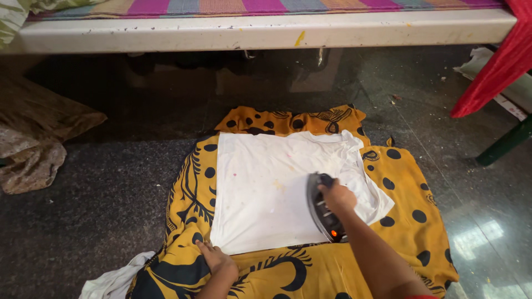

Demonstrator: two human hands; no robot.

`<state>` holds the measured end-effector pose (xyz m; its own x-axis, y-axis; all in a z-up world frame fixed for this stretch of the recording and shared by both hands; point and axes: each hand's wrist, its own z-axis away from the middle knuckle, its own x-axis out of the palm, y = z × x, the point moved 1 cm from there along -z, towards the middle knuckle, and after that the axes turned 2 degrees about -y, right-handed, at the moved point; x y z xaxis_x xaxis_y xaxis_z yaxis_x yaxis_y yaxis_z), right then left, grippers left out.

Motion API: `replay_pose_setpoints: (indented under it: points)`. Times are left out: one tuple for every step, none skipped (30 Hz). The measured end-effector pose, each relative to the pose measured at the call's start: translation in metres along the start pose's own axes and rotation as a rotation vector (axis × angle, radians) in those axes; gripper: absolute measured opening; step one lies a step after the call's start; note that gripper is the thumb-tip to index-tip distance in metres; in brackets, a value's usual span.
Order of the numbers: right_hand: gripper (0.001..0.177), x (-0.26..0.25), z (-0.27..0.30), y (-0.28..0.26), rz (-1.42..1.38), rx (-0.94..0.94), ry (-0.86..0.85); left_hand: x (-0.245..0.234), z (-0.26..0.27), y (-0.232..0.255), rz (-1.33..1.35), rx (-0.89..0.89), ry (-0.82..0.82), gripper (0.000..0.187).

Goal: The person irons a white t-shirt laid on a yellow patterned cloth on the floor. They repeatedly smooth the fabric with an iron, occasionally lifting and repositioning the shirt to continue ironing different sections.

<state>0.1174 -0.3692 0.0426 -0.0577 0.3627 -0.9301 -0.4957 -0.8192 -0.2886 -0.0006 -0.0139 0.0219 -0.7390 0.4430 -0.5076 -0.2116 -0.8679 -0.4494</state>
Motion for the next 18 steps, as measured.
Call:
replay_pose_setpoints:
  points:
    - [0.064, 0.002, -0.007, 0.011, -0.047, 0.029, 0.010, -0.003, 0.005, -0.001, 0.008, 0.012, -0.012, 0.075]
    - [0.064, 0.004, -0.013, 0.020, -0.093, 0.057, 0.020, -0.007, 0.010, -0.003, 0.016, 0.024, -0.025, 0.075]
    - [0.065, 0.006, -0.018, 0.027, -0.142, 0.087, 0.030, -0.011, 0.013, -0.004, 0.023, 0.035, -0.035, 0.075]
    - [0.064, 0.009, -0.021, 0.032, -0.131, 0.051, 0.040, -0.014, 0.014, -0.005, 0.038, 0.042, -0.045, 0.071]
    - [0.063, 0.011, -0.022, 0.035, -0.120, 0.017, 0.051, -0.018, 0.012, -0.005, 0.052, 0.050, -0.054, 0.068]
    - [0.062, 0.012, -0.021, 0.034, -0.110, -0.018, 0.061, -0.020, 0.007, -0.005, 0.065, 0.057, -0.063, 0.065]
    - [0.063, 0.011, -0.018, 0.033, -0.109, -0.035, 0.043, -0.023, -0.001, -0.002, 0.108, 0.079, 0.013, 0.068]
    - [0.063, 0.009, -0.012, 0.031, -0.108, -0.052, 0.025, -0.026, -0.012, 0.003, 0.150, 0.101, 0.089, 0.072]
    - [0.064, 0.007, -0.006, 0.025, -0.113, -0.071, 0.008, -0.030, -0.027, 0.006, 0.189, 0.119, 0.169, 0.077]
    - [0.066, 0.005, 0.001, 0.017, -0.084, -0.121, -0.051, -0.032, -0.043, 0.009, 0.228, 0.137, 0.249, 0.082]
    - [0.069, 0.003, 0.010, 0.009, -0.058, -0.168, -0.110, -0.033, -0.058, 0.010, 0.261, 0.158, 0.331, 0.087]
    - [0.072, 0.001, 0.015, -0.001, -0.031, -0.215, -0.169, -0.031, -0.072, 0.011, 0.293, 0.179, 0.412, 0.094]
    - [0.074, 0.003, 0.023, -0.013, 0.010, -0.348, -0.179, -0.026, -0.085, 0.013, 0.352, 0.231, 0.396, 0.104]
    - [0.076, 0.003, 0.029, -0.026, 0.054, -0.480, -0.189, -0.019, -0.098, 0.013, 0.411, 0.284, 0.379, 0.114]
    - [0.071, 0.003, 0.035, -0.033, 0.030, -0.551, -0.281, -0.012, -0.109, 0.013, 0.472, 0.338, 0.358, 0.125]
    - [0.066, 0.005, 0.042, -0.043, 0.007, -0.625, -0.372, -0.003, -0.122, 0.007, 0.499, 0.354, 0.300, 0.133]
    - [0.068, 0.007, 0.044, -0.055, 0.029, -0.730, -0.350, 0.011, -0.133, -0.001, 0.528, 0.370, 0.238, 0.141]
    - [0.070, 0.012, 0.049, -0.064, 0.052, -0.835, -0.328, 0.024, -0.143, -0.004, 0.556, 0.386, 0.174, 0.149]
